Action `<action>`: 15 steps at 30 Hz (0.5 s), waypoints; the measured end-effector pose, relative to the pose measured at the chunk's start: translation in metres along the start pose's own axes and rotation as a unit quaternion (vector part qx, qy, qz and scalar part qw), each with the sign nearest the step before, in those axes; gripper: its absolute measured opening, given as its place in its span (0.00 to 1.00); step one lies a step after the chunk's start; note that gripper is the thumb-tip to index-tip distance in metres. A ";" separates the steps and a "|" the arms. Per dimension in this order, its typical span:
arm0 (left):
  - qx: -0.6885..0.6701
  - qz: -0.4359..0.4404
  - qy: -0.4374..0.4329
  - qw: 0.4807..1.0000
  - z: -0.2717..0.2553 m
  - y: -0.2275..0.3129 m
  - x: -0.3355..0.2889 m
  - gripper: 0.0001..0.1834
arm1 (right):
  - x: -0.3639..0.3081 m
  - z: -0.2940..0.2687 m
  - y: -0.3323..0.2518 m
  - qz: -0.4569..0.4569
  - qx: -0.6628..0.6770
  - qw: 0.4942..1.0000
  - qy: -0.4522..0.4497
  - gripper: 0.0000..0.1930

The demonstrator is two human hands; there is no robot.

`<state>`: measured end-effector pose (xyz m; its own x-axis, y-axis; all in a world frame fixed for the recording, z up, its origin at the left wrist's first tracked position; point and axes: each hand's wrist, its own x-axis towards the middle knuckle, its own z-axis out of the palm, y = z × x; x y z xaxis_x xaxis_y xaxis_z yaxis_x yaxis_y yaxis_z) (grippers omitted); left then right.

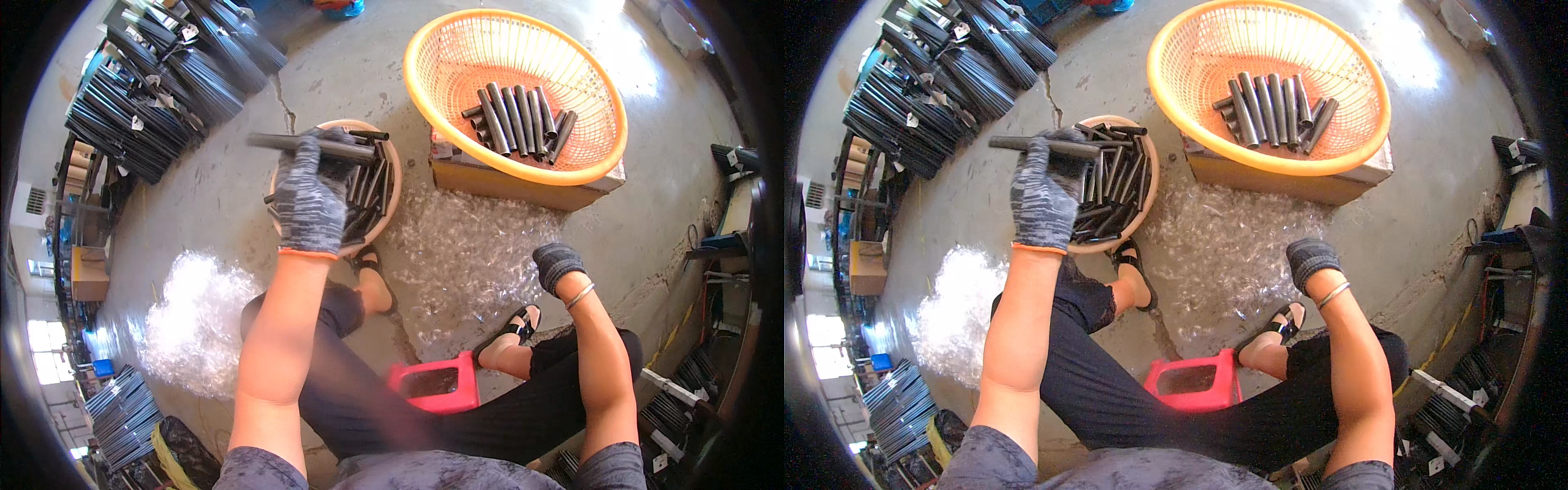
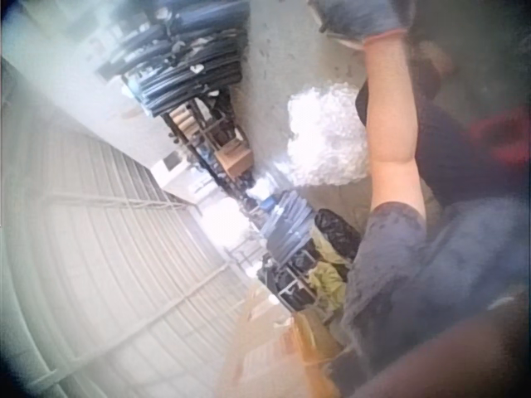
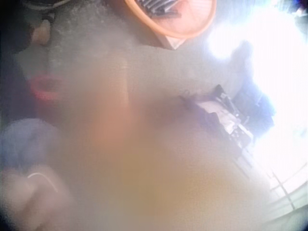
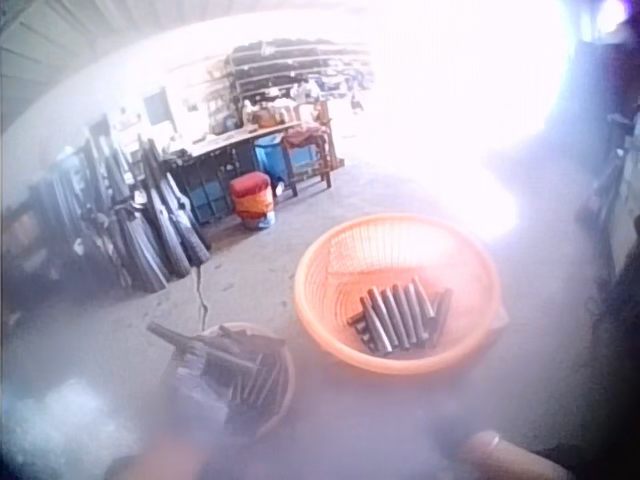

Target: The person picks up metal tubes one by one from a bin and wipes each tube with a cloth before placing it into a basket.

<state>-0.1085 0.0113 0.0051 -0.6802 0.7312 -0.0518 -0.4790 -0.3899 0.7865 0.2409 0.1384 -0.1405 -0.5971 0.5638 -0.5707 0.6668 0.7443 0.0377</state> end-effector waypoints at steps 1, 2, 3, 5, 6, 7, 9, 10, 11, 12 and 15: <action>0.003 0.021 0.023 1.000 -0.005 0.002 0.003 0.12 | -0.002 0.003 -0.002 -0.001 -0.003 1.000 -0.021 0.08; 0.009 0.047 0.047 0.998 -0.009 0.008 0.006 0.12 | -0.004 0.002 -0.006 -0.004 -0.008 0.999 -0.036 0.09; 0.026 0.057 0.027 0.998 -0.011 0.013 0.010 0.12 | -0.005 0.001 -0.009 -0.006 -0.014 0.999 -0.052 0.09; 0.032 0.048 0.046 0.997 -0.009 0.011 0.011 0.11 | -0.007 -0.003 -0.014 -0.013 -0.028 0.998 -0.053 0.05; 0.034 0.040 0.055 0.997 -0.006 0.007 0.010 0.11 | -0.008 -0.007 -0.016 -0.015 0.017 0.999 0.031 0.04; 0.034 0.044 0.027 0.998 -0.005 0.001 0.010 0.11 | -0.007 -0.014 -0.017 -0.015 0.062 0.991 0.116 0.04; 0.050 0.027 0.006 0.998 -0.002 -0.009 0.004 0.10 | -0.013 -0.043 -0.024 -0.049 0.131 0.961 0.238 0.06; 0.062 0.018 -0.002 0.998 -0.004 -0.011 0.001 0.10 | -0.019 -0.067 -0.034 -0.085 0.157 0.945 0.274 0.07; 0.065 0.009 -0.017 0.998 -0.006 -0.012 0.000 0.10 | -0.024 -0.086 -0.040 -0.121 0.181 0.926 0.309 0.08; 0.072 0.015 -0.018 0.997 -0.003 -0.011 -0.002 0.10 | -0.025 -0.098 -0.043 -0.135 0.184 0.911 0.345 0.08; 0.105 0.030 -0.020 0.994 0.005 -0.008 0.005 0.09 | -0.028 -0.106 -0.038 -0.155 0.183 0.872 0.426 0.05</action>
<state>-0.1052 0.0212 0.0012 -0.6794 0.7335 0.0207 -0.3086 -0.3111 0.8989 0.1852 0.1317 -0.0391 -0.7851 0.5323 0.3166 0.4182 0.8327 -0.3630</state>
